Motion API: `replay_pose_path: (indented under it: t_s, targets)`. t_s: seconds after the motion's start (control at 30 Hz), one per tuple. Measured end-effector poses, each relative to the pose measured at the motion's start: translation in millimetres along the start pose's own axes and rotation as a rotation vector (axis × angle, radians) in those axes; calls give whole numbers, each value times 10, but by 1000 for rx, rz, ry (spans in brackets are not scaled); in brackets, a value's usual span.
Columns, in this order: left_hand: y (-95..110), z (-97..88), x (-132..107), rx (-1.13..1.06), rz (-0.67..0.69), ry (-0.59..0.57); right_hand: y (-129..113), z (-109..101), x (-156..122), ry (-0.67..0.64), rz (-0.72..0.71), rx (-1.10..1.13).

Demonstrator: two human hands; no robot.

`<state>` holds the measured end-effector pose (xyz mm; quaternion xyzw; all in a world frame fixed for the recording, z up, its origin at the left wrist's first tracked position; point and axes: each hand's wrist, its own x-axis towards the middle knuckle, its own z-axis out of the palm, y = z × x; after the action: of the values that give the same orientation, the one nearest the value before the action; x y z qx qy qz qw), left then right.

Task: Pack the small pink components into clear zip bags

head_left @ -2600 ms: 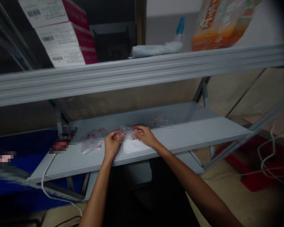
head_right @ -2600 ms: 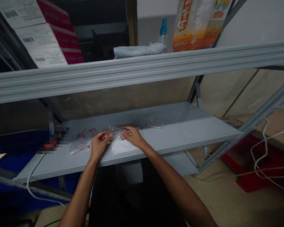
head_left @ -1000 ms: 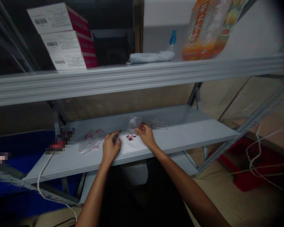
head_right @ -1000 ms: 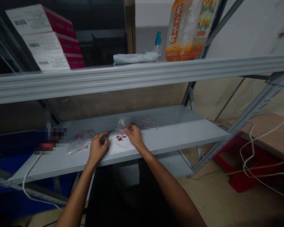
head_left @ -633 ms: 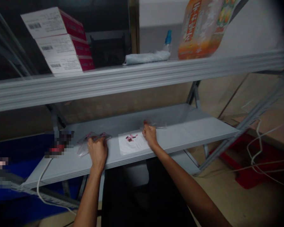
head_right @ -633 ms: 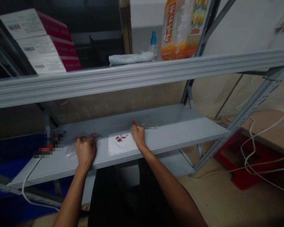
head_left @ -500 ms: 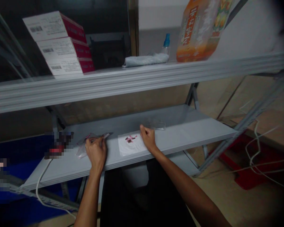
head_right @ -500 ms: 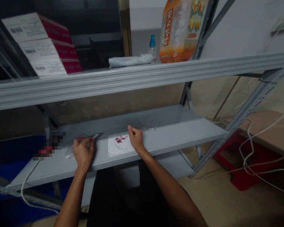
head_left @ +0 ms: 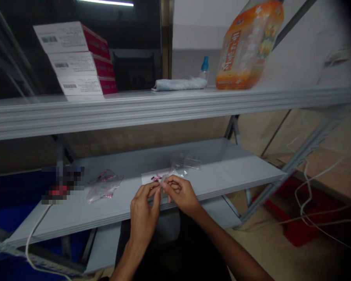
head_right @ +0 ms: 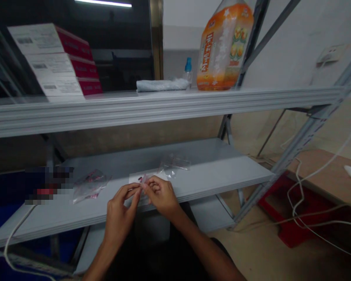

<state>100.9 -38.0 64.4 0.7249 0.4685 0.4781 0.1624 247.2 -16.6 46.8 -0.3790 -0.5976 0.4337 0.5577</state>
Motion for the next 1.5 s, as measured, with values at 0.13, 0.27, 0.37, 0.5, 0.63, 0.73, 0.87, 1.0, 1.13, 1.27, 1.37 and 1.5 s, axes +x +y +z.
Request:
replay_pose_path:
  t_s: [0.13,0.27,0.37,0.5,0.63,0.73,0.87,1.0,1.13,1.27,1.37,1.5]
  targets:
    - [-5,-115,-49,-15,10,-86,-74,-77,-102,-164,59,-33]
    - [47,-142,-106,-22,45,-194,-127,-95,-179,-164,81,-35]
    - [87,-146,-111,-44,85,-226,-135,-112,-193,-122,82,-14]
    - [98,-190,-79,-58,27,-234,-98,-125,-213,-148,93,8]
    - [67,-248,-43,-117,-124,-347,-77,-115,-239,-241,52,-72]
    - [39,-252,-44,-138,-169,-381,-107,-98,-252,-265,-39,-262]
    - [-20,-238,-56,-31,-176,-290,-180,-79,-288,-252,-214,-524]
    - [-85,-283,-19,85,-234,-122,-208,-106,-314,-216,-214,-681]
    - [-96,-345,14,158,-242,-74,-80,-218,-130,-109,-187,-834]
    - [-119,-357,23,181,-246,-99,245,-479,291,75,-173,-1183]
    - [-148,-354,32,180,-247,-94,515,-806,540,-30,-33,-1316]
    - [-143,-374,43,167,-246,-94,722,-1254,556,-153,33,-1300]
